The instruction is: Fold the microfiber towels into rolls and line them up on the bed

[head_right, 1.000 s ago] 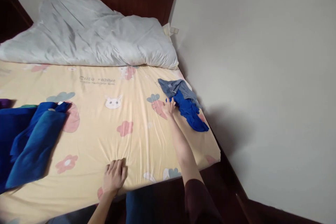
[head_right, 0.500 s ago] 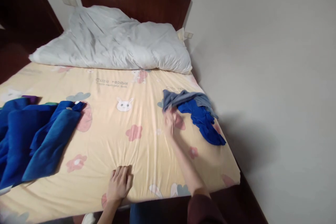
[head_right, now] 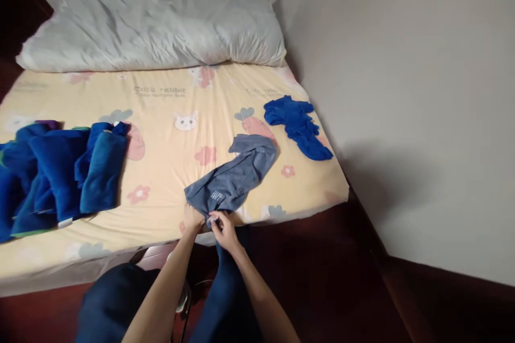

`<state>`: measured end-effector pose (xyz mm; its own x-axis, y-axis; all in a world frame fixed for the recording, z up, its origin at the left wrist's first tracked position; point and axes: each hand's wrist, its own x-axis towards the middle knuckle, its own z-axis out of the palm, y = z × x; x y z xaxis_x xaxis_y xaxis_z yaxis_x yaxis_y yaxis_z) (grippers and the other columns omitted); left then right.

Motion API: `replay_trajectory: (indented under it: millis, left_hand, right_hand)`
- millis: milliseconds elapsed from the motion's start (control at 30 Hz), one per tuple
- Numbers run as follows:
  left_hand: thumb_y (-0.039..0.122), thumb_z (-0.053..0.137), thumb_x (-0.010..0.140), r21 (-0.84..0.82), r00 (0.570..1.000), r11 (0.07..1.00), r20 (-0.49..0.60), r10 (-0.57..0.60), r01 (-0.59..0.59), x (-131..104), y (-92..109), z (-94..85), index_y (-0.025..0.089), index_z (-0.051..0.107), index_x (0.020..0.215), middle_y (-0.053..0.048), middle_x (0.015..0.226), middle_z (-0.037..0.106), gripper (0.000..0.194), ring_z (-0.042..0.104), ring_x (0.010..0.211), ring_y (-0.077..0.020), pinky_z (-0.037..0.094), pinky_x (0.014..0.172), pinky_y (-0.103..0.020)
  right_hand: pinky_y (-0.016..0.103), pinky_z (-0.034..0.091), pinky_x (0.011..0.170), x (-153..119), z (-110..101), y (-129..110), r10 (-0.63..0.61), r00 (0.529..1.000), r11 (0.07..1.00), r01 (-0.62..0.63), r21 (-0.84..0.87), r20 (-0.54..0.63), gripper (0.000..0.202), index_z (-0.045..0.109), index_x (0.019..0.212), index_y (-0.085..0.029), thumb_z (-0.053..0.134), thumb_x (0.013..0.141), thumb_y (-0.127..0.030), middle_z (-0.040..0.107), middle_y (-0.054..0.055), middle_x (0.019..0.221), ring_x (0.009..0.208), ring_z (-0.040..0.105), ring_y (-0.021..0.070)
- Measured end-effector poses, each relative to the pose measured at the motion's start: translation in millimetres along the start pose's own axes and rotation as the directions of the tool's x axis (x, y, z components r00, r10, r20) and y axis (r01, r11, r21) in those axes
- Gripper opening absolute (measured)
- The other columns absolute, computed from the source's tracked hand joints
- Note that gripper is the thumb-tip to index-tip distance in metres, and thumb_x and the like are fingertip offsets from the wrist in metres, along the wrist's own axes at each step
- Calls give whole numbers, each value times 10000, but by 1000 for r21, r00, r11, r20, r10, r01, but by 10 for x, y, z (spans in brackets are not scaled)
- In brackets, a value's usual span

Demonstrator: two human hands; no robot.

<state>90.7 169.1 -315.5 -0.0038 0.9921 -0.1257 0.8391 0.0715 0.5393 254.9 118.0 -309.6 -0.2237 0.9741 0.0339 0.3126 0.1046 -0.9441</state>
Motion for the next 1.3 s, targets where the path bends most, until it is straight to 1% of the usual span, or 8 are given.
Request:
replay_trajectory:
  millis: [167,333,467,767,900,1067,1233,1300]
  left_hand:
    - [288,489,870,-127,992,992,-128,2,-18,-277,183,-294,161,674,894,-173,993,725,225,663,1054,-327,493,1007,-508]
    - [320,512,898,-520,984,840,-162,79,-154,-1510,-21,-409,232,575,1270,-137,1225,676,387,682,1089,-293,576,942,-498]
    - [315,577,883,-557,968,797,-207,139,-234,-2174,-168,-575,271,462,1437,-167,1424,548,567,612,1252,-313,565,1002,-496]
    - [131,563,818,-458,930,817,-275,246,-351,-1853,444,-1118,158,647,1244,-164,1326,603,435,606,1238,-284,491,1081,-429]
    - [63,503,822,-332,928,875,-249,278,-351,-2062,645,-1425,168,687,1197,-102,1083,707,431,688,998,-235,553,919,-341]
    - [-27,449,781,-23,901,917,-197,386,-398,-2510,710,-2003,234,673,1301,-87,1236,703,623,704,1031,-225,558,890,-297]
    - [17,436,876,127,815,817,-79,574,-563,-2931,658,-2588,282,621,1388,-77,1238,703,606,717,1041,-227,577,898,-315]
    - [49,427,918,199,801,805,-123,586,-559,-3057,593,-2815,270,608,1402,-93,1251,700,562,716,1057,-239,585,907,-340]
  right_hand:
    - [353,601,870,-20,-69,-277,53,998,980,-47,195,-26,293,741,1107,-226,578,948,-410,755,84,1066,999,714,230]
    - [416,573,1005,-560,293,-866,-33,993,963,62,263,-114,262,790,1039,-232,596,960,-389,771,90,1134,1076,729,252]
    - [442,555,1063,-1067,674,-1251,-41,987,951,86,298,-154,276,795,1070,-241,584,977,-392,759,89,1216,1168,711,266]
    - [435,553,1060,-1492,428,-1892,-308,937,950,311,-8,-164,265,786,1156,-267,571,1001,-287,761,71,1219,1163,692,239]
    - [432,547,1048,-1632,181,-2027,-487,868,868,469,-160,-96,280,758,1161,-290,590,965,-180,763,50,1178,1161,651,227]
    - [495,469,1142,-1581,-101,-1996,-440,842,892,368,-263,-313,559,600,1336,-218,707,794,-133,602,140,1382,1311,556,287]
    - [415,498,1098,-1489,-263,-2045,-366,921,920,380,-101,135,561,672,1272,-252,590,755,-52,675,66,1252,1211,630,258]
    - [381,521,1043,-1486,-327,-2091,-370,919,919,384,-94,140,490,722,1180,-251,539,772,-50,688,53,1149,1125,659,237]
